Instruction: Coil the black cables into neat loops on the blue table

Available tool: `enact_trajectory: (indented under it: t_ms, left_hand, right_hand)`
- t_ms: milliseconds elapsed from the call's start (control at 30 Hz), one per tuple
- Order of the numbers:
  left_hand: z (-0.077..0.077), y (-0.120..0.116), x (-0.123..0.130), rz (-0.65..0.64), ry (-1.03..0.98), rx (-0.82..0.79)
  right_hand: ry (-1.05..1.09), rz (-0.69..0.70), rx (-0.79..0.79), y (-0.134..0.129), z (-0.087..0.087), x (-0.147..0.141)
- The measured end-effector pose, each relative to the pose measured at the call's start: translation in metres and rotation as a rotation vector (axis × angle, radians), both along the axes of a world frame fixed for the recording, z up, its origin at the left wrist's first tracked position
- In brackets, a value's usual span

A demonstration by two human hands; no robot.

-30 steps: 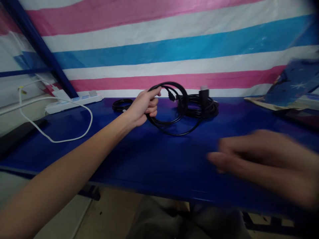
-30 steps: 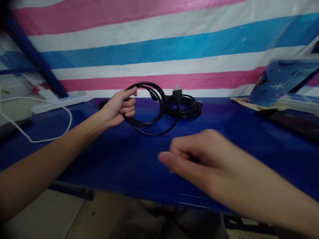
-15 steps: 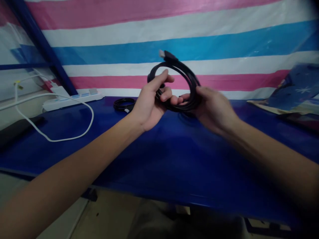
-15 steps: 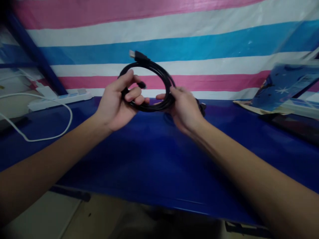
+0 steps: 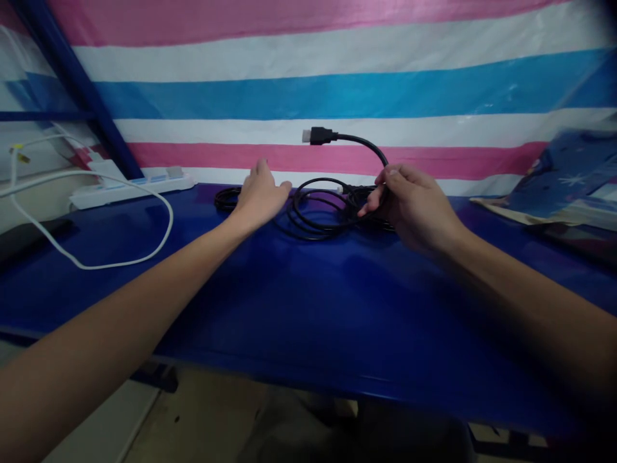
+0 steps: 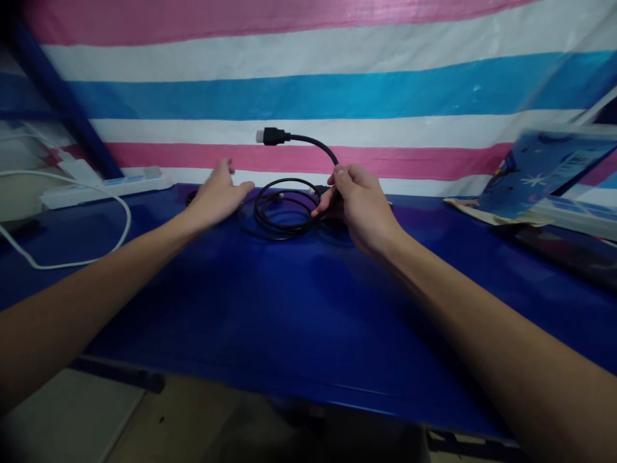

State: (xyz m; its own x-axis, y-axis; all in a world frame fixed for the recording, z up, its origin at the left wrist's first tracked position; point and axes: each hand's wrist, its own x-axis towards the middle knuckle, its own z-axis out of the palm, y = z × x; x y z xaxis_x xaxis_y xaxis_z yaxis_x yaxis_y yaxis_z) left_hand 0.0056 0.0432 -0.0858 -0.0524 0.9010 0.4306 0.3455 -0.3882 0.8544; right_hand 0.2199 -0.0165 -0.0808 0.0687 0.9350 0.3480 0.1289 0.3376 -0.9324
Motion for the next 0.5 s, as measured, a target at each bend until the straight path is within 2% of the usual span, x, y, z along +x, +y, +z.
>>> enact_trajectory:
  t_ms: [100, 233, 367, 500]
  left_hand:
    - [0.009, -0.012, 0.0, 0.065, 0.279, 0.379]
    - [0.02, -0.038, 0.01, 0.046, 0.568, 0.632]
    - [0.021, -0.05, 0.02, 0.092, 0.838, 0.735]
    - [0.021, -0.048, 0.022, 0.175, 1.025, 0.644]
  right_hand:
    - [-0.009, 0.033, 0.031, -0.001, 0.002, 0.0]
    - [-0.041, 0.053, 0.12, -0.005, 0.006, -0.002]
    - [-0.007, 0.103, 0.114, -0.014, 0.009, -0.009]
    - [-0.003, 0.285, 0.11, -0.021, 0.006, -0.016]
